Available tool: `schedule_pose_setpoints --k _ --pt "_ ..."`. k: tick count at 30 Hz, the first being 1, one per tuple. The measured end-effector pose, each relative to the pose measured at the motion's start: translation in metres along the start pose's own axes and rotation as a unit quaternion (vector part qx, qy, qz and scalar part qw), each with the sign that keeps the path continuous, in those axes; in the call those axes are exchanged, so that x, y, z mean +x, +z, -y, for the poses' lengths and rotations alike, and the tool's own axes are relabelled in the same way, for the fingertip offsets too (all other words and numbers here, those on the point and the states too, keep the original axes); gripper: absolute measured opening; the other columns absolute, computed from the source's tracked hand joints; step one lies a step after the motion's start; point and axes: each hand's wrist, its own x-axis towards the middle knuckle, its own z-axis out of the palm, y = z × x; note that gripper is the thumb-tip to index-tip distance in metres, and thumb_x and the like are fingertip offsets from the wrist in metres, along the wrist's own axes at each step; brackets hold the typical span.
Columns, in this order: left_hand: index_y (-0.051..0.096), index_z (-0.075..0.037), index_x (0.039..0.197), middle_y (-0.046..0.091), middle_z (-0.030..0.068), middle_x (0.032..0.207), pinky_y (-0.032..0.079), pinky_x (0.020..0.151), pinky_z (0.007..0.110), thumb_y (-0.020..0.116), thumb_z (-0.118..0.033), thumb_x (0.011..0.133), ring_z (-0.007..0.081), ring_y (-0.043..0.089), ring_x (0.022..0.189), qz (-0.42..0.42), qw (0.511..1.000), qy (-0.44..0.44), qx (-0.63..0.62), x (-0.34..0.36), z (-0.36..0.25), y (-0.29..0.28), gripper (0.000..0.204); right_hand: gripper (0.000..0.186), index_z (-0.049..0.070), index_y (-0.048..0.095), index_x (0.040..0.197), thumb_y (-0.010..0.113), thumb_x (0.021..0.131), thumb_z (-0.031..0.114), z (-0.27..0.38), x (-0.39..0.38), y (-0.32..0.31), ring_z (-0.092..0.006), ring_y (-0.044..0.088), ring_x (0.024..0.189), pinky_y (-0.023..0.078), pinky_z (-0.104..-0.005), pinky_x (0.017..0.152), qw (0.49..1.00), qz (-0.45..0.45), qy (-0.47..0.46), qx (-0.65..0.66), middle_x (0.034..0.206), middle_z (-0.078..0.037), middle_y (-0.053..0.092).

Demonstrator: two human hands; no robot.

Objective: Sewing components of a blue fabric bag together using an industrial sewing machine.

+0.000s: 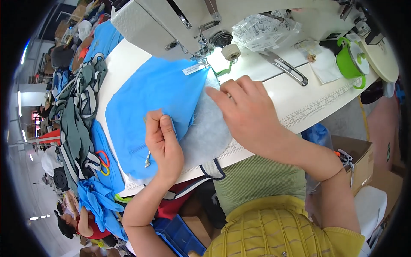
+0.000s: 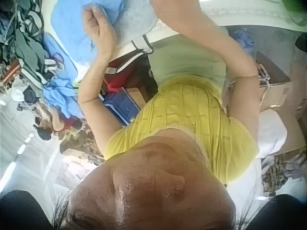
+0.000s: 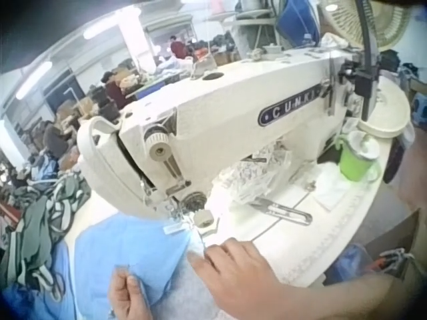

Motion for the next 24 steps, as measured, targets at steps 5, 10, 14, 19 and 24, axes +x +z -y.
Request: schedule_pose_setpoints --k 5,10,14,19,24 --pt "0.049 -0.004 0.096 0.048 0.0030 0.098 0.035 0.078 0.025 0.047 -0.011 0.111 0.0116 0.040 0.085 0.091 0.975 0.176 0.099 0.004 0.001 0.006 0.017 0.050 -0.001 0.068 0.128 0.069 0.079 0.006 -0.002 0.007 0.015 -0.0256 0.055 0.097 0.044 -0.0376 0.084 0.996 -0.025 -0.015 -0.079 0.109 -0.008 0.059" --pt "0.052 -0.001 0.095 0.063 0.0255 0.135 0.041 0.108 0.045 0.052 -0.007 0.106 0.0389 0.059 0.122 0.164 0.974 0.151 0.035 0.003 0.003 0.016 0.012 0.048 -0.002 0.068 0.126 0.069 0.079 0.008 0.000 0.006 0.011 -0.0263 0.055 0.101 0.045 -0.0387 0.086 0.996 0.000 0.015 -0.093 0.114 -0.009 0.060" --pt "0.052 -0.002 0.098 0.059 0.0205 0.149 0.037 0.111 0.050 0.056 -0.012 0.106 0.0394 0.053 0.139 0.248 0.942 0.143 0.176 0.005 -0.002 0.018 0.014 0.046 -0.004 0.068 0.123 0.066 0.080 0.012 -0.004 -0.003 0.008 -0.0274 0.056 0.102 0.044 -0.0384 0.089 0.996 -0.011 -0.006 -0.084 0.113 -0.011 0.062" --pt "0.064 0.000 0.124 0.060 0.0172 0.148 0.037 0.113 0.049 0.067 -0.014 0.099 0.0389 0.054 0.138 0.253 0.941 0.137 0.180 0.004 -0.019 0.019 0.029 0.042 -0.001 0.068 0.120 0.070 0.079 0.011 0.007 -0.038 -0.020 -0.0297 0.057 0.119 0.046 -0.0407 0.095 1.000 0.013 0.017 -0.006 0.122 -0.011 0.062" --pt "0.071 -0.008 0.129 0.061 0.0147 0.146 0.036 0.115 0.047 0.066 0.000 0.084 0.0378 0.054 0.138 0.252 0.925 0.173 0.225 0.003 -0.008 0.021 0.046 0.040 0.000 0.069 0.116 0.071 0.077 0.007 0.007 -0.055 -0.025 -0.0295 0.058 0.116 0.047 -0.0418 0.093 0.999 0.005 -0.013 0.044 0.124 -0.011 0.061"
